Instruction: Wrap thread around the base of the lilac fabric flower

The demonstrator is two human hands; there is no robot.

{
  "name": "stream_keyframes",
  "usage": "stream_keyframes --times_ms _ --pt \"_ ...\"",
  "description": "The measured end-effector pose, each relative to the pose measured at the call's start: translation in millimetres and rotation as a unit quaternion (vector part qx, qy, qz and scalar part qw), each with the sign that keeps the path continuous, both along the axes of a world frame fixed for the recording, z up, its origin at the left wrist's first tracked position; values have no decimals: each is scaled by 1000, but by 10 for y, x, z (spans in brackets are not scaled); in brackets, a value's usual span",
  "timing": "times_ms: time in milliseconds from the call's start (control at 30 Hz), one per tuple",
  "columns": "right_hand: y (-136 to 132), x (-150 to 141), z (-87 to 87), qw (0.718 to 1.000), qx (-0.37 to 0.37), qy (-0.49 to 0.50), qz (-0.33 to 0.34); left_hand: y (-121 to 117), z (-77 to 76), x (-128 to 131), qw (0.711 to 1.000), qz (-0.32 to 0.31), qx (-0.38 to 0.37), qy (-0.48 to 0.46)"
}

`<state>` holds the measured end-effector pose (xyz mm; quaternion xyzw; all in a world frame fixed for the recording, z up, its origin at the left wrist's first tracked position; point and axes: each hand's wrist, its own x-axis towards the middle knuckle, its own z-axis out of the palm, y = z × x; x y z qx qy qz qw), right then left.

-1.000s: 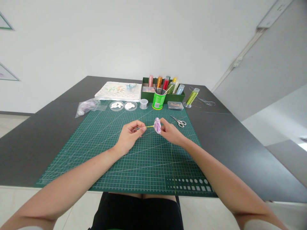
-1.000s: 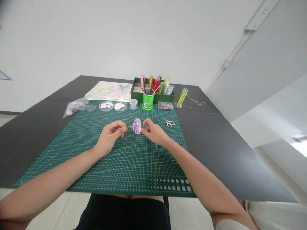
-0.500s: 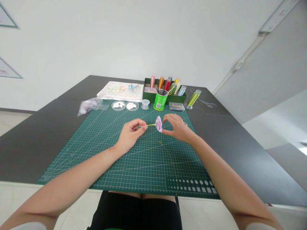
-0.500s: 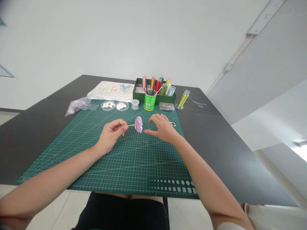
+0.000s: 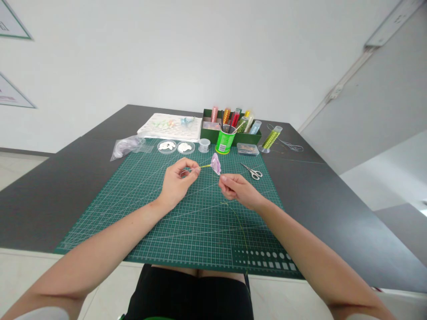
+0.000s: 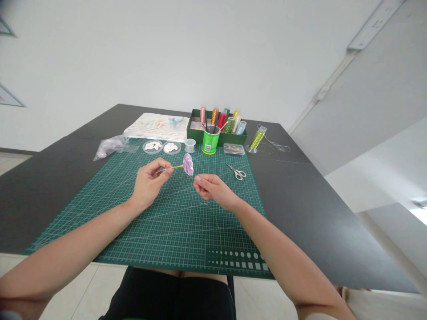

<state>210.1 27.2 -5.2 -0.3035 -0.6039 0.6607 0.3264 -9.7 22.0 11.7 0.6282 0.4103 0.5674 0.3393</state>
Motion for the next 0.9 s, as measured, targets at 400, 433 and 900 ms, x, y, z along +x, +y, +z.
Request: stream_keyframes --times_ms 400,433,900 --pt "587 810 -37 874 169 -407 -203 118 -25 -99 996 72 18 -44" --pt "581 787 -48 861 187 -417 -224 108 -21 -88 997 68 16 -42" --pt "-259 -299 -74 991 129 -2 -48 -121 3 95 999 -3 35 27"
